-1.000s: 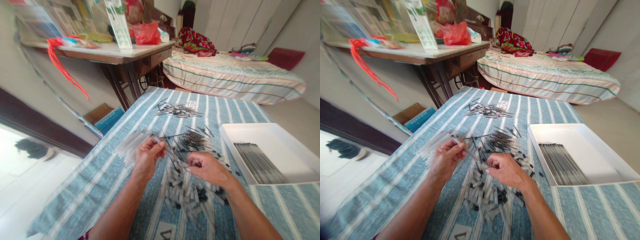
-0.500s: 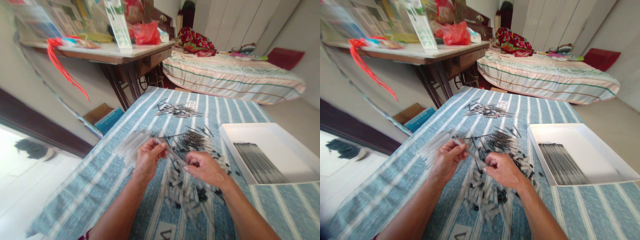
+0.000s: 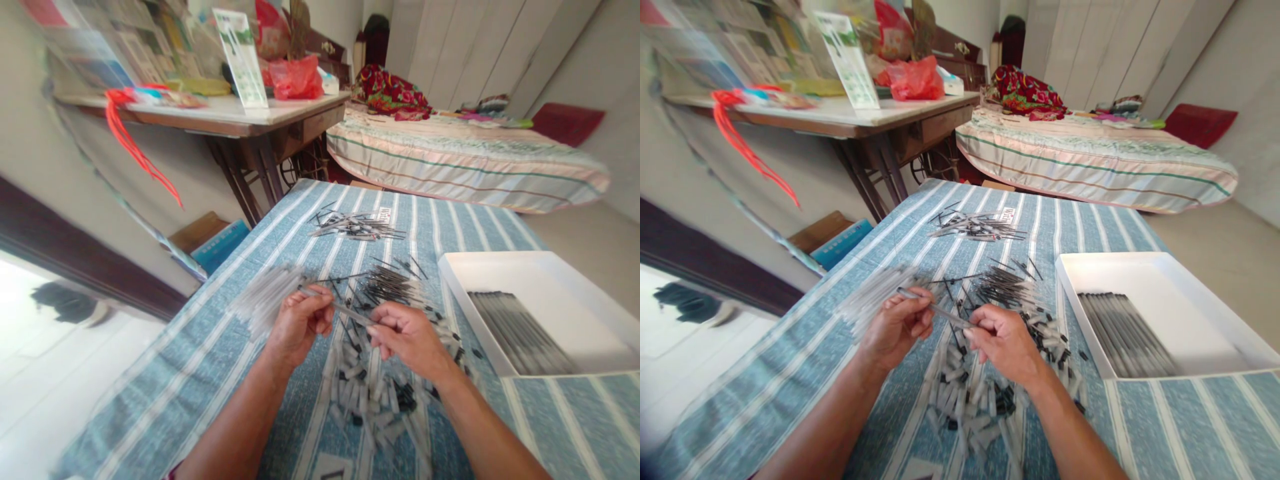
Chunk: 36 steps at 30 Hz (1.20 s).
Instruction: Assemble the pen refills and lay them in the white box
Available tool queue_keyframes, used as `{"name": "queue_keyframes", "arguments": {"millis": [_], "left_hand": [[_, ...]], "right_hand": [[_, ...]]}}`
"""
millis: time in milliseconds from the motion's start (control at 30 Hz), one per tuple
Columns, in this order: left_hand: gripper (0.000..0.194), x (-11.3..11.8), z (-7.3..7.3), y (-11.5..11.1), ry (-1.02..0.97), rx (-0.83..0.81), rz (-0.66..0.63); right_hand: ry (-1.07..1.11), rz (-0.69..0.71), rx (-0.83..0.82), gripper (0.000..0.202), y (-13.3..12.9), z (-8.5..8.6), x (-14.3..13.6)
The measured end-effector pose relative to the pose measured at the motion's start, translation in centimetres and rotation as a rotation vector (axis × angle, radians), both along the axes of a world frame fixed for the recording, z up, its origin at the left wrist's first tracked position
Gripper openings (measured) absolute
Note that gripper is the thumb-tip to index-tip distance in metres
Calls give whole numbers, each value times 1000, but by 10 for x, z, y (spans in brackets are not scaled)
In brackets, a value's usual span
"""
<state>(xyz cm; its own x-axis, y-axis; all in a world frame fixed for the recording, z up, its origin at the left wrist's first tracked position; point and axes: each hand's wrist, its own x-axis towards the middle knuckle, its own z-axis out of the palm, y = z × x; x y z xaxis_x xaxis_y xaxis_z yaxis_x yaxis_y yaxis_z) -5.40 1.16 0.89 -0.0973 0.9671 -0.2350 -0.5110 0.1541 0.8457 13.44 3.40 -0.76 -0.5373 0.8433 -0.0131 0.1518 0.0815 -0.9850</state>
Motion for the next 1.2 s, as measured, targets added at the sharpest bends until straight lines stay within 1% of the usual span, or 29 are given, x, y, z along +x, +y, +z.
{"name": "queue_keyframes", "arguments": {"millis": [100, 500, 667, 733, 800, 900, 967, 1033, 1100, 1133, 1200], "left_hand": [[6, 1, 0, 0, 3, 11, 10], [9, 7, -5, 0, 15, 10, 62], [10, 8, -5, 2, 3, -3, 73], [9, 8, -4, 2, 12, 11, 80], [10, 9, -2, 3, 20, 28, 88], [10, 13, 1, 3, 41, 27, 21], [11, 16, 2, 2, 58, 26, -29], [16, 18, 3, 1, 93, 23, -63], [22, 18, 2, 1, 144, 16, -73], [24, 17, 1, 1, 172, 9, -75], [25, 15, 0, 2, 221, -7, -80]], "right_hand": [[20, -36, 39, 9, -3, 0, -2], [-2, -106, 135, 7, -8, -2, -8], [-60, -87, 158, 8, -6, 3, -9], [-139, -81, 235, 9, -3, 7, -7], [-262, -76, 365, 10, 0, 13, -4], [-495, -36, 542, 14, 4, 25, 2], [-656, -6, 620, 17, 5, 34, 7], [-769, -6, 660, 19, 8, 42, 15], [-805, -57, 656, 20, 14, 48, 29], [-806, -110, 642, 20, 18, 49, 40], [-820, -284, 616, 22, 28, 49, 68]]}}
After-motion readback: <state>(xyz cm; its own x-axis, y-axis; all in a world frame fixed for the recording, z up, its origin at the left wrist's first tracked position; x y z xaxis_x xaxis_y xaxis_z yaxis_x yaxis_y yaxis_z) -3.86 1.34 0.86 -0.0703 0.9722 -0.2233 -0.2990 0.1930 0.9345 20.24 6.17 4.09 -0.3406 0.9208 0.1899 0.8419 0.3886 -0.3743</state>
